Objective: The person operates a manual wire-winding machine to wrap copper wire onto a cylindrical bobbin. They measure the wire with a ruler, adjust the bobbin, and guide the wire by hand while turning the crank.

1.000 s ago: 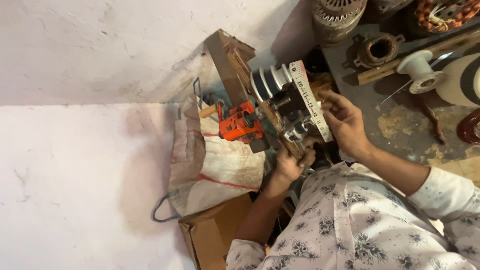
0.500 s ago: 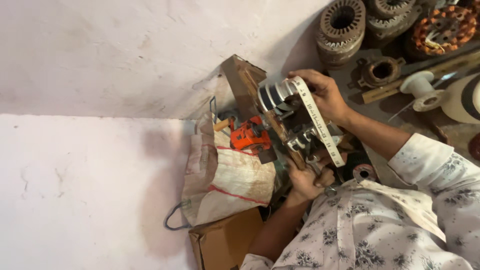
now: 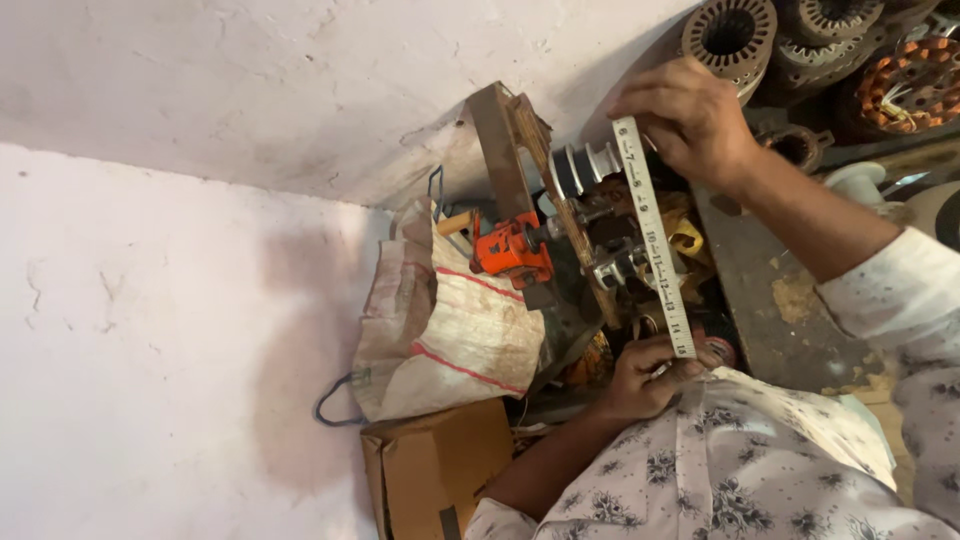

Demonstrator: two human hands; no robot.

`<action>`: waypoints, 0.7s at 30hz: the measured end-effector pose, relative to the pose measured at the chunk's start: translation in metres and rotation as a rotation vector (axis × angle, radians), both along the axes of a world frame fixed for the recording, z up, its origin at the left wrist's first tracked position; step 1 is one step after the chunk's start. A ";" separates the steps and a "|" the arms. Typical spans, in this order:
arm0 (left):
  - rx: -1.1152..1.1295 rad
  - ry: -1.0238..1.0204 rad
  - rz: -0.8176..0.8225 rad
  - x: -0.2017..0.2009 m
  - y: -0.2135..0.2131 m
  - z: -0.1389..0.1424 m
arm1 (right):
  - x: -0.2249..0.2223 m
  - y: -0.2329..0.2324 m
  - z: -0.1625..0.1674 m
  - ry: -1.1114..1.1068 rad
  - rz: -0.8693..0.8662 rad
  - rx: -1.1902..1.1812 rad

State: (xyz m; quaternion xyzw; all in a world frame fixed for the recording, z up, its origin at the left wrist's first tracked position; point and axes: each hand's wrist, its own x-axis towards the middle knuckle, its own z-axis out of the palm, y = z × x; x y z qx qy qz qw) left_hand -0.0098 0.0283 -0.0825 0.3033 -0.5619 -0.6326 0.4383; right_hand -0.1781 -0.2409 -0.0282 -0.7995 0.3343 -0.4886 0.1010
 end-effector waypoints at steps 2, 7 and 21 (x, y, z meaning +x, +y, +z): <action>0.060 -0.076 -0.003 0.002 0.001 0.006 | 0.000 -0.008 0.009 0.011 0.107 -0.056; 0.169 -0.119 0.024 0.007 -0.001 0.020 | 0.014 -0.002 -0.020 -0.030 0.125 0.592; 0.143 -0.297 0.002 0.010 -0.020 0.046 | -0.005 0.186 -0.069 -0.320 -0.032 0.222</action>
